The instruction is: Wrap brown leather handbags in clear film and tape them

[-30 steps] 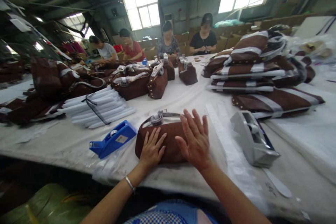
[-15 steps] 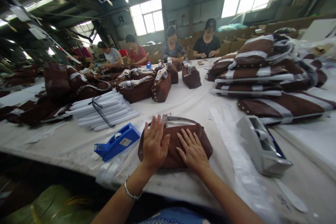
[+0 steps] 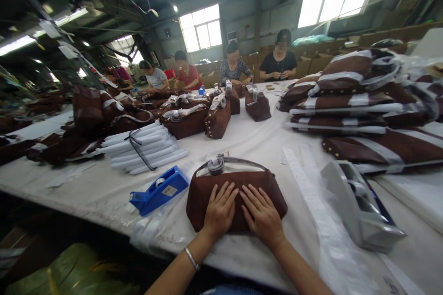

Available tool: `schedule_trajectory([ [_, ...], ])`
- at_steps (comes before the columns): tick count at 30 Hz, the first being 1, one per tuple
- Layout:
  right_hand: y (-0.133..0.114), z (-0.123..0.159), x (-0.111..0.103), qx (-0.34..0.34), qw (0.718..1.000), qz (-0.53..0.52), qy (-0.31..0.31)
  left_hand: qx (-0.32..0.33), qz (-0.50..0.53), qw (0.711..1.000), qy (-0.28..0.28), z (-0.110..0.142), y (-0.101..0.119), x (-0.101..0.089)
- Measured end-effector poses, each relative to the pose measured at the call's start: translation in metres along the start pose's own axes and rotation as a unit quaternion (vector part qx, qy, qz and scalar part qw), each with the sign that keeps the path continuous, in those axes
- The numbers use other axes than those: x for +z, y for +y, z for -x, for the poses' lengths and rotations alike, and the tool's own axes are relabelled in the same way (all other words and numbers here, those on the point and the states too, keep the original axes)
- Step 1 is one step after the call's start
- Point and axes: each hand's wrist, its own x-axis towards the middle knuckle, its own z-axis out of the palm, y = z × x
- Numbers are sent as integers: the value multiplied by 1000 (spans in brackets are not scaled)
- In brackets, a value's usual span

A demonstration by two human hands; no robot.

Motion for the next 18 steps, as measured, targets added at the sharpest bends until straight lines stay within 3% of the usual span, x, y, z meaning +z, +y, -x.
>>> schedule_trajectory([
  [6, -3, 32, -3, -9, 999, -36, 32, -7, -7, 999, -37, 42, 13, -13],
  [10, -8, 17, -14, -15, 991, -111, 67, -14, 2, 999, -42, 47, 12, -14],
  [14, -22, -65, -18, -23, 976, -216, 30, -20, 19, 999, -30, 45, 8, -13],
  [16, -33, -124, -2, -12, 974, -228, -16, -17, 32, 999, -27, 46, 6, -12],
  [18, -45, -184, 28, -21, 971, -217, -95, -11, 48, 998, -37, 48, 4, -7],
])
